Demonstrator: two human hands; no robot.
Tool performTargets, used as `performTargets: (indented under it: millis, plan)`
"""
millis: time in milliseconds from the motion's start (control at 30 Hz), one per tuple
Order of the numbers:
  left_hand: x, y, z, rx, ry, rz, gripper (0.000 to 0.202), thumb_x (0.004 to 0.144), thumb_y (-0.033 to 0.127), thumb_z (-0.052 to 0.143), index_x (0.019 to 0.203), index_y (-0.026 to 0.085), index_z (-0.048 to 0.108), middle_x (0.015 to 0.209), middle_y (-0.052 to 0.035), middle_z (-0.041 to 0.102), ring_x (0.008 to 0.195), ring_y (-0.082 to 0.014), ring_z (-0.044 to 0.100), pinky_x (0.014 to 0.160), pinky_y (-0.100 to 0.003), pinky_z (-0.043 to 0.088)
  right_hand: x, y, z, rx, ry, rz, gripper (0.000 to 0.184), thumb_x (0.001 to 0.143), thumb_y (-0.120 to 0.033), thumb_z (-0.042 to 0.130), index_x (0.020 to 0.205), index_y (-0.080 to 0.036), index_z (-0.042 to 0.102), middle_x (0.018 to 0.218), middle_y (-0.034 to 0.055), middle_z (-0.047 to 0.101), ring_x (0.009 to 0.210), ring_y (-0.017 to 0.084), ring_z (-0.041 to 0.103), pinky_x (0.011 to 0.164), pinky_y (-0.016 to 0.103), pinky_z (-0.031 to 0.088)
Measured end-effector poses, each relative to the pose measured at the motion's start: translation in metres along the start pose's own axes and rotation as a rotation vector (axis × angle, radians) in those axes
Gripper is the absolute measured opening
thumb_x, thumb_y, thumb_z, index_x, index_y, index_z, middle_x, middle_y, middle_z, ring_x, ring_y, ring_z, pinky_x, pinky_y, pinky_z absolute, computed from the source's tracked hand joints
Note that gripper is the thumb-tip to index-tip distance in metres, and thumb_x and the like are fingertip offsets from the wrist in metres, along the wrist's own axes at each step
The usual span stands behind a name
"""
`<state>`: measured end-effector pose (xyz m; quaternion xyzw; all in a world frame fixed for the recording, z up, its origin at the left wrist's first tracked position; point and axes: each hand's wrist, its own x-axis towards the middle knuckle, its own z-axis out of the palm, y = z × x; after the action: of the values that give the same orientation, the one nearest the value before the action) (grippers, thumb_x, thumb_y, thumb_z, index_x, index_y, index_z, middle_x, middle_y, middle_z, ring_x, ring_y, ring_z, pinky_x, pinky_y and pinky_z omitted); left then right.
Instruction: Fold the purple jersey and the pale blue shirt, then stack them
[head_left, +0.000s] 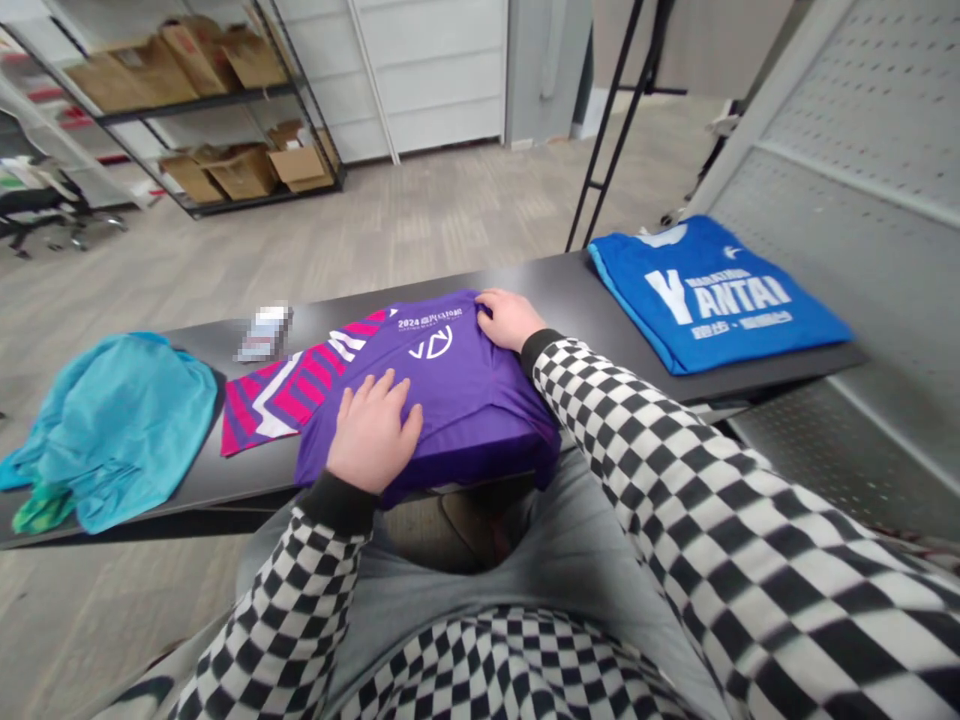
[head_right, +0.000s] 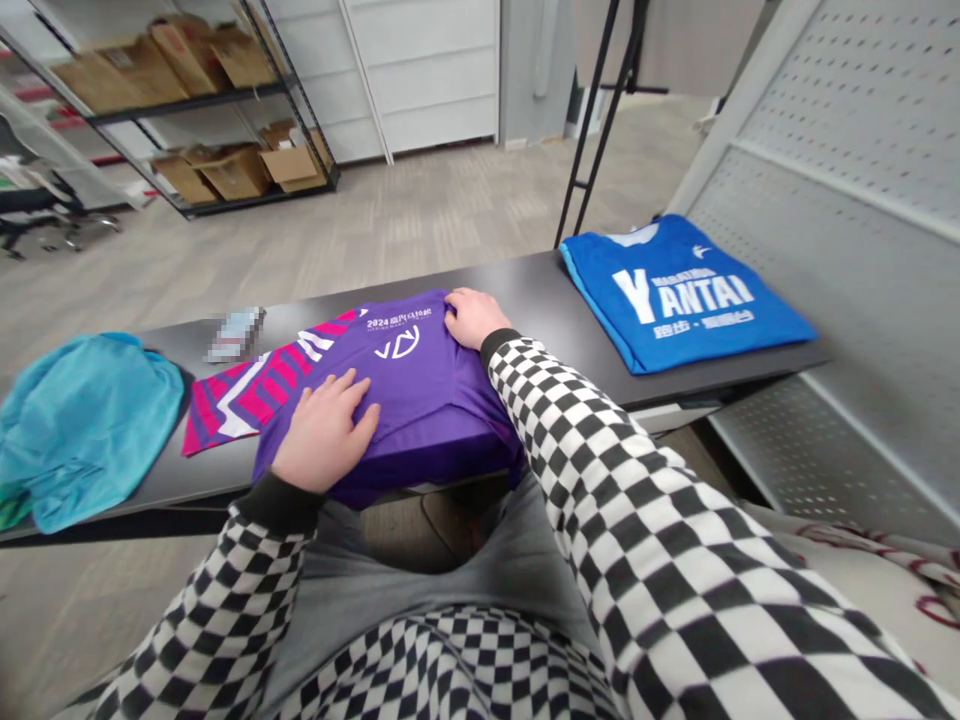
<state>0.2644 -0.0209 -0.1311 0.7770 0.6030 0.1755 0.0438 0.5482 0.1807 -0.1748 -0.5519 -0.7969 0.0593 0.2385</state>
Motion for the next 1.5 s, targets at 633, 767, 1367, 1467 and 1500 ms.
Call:
performTargets:
  millis: [633,767,1367,1467,1500]
  plan:
    - [-0.046,0.161,0.143,-1.048,-0.259,-0.294,0.039,0.104,0.053,0.073,0.088,0.019,0.079,0.073,-0.0028,0.071,0.063,-0.0167,0.056,0.061,-0.032,0.035,0.001,0.003,0.005,-0.006,0.028,-0.025,0.043,0.105,-0.027,0.055,0.137,-0.017,0.082,0.148,0.0168,0.078,0.140,0.038,0.071,0.128,0.055,0.053]
    - [-0.052,0.148,0.140,-1.034,-0.230,-0.210,0.035,0.108,0.038,0.061,0.080,0.021,0.072,0.070,-0.0006,0.066,0.064,-0.0164,0.054,0.066,-0.032,0.038,0.002,0.006,0.008,0.002,0.043,-0.029,0.042,0.103,-0.029,0.056,0.135,-0.018,0.082,0.146,0.0171,0.079,0.137,0.039,0.072,0.127,0.057,0.054]
    - [-0.044,0.159,0.143,-1.048,-0.185,-0.461,0.054,0.098,0.061,0.072,0.062,0.022,0.060,0.056,0.0031,0.050,0.059,-0.0138,0.041,0.057,-0.032,0.025,0.006,0.012,0.013,0.005,0.024,-0.026,0.043,0.109,-0.038,0.054,0.137,-0.018,0.080,0.146,0.0178,0.078,0.139,0.038,0.070,0.129,0.058,0.052]
    - [-0.049,0.156,0.144,-1.082,-0.122,-0.466,0.041,0.096,0.043,0.068,0.063,0.022,0.056,0.056,0.0050,0.045,0.060,-0.0129,0.041,0.058,-0.030,0.027,0.006,0.013,0.014,0.010,0.026,-0.020,0.043,0.109,-0.038,0.055,0.138,-0.018,0.080,0.147,0.0169,0.078,0.139,0.038,0.070,0.129,0.058,0.052]
    - [-0.051,0.155,0.143,-1.099,-0.107,-0.466,0.038,0.094,0.040,0.067,0.063,0.022,0.054,0.057,0.0055,0.043,0.060,-0.0127,0.040,0.058,-0.030,0.027,0.006,0.012,0.013,0.013,0.029,-0.020,0.042,0.109,-0.037,0.055,0.138,-0.019,0.080,0.146,0.0164,0.078,0.138,0.037,0.071,0.128,0.058,0.052]
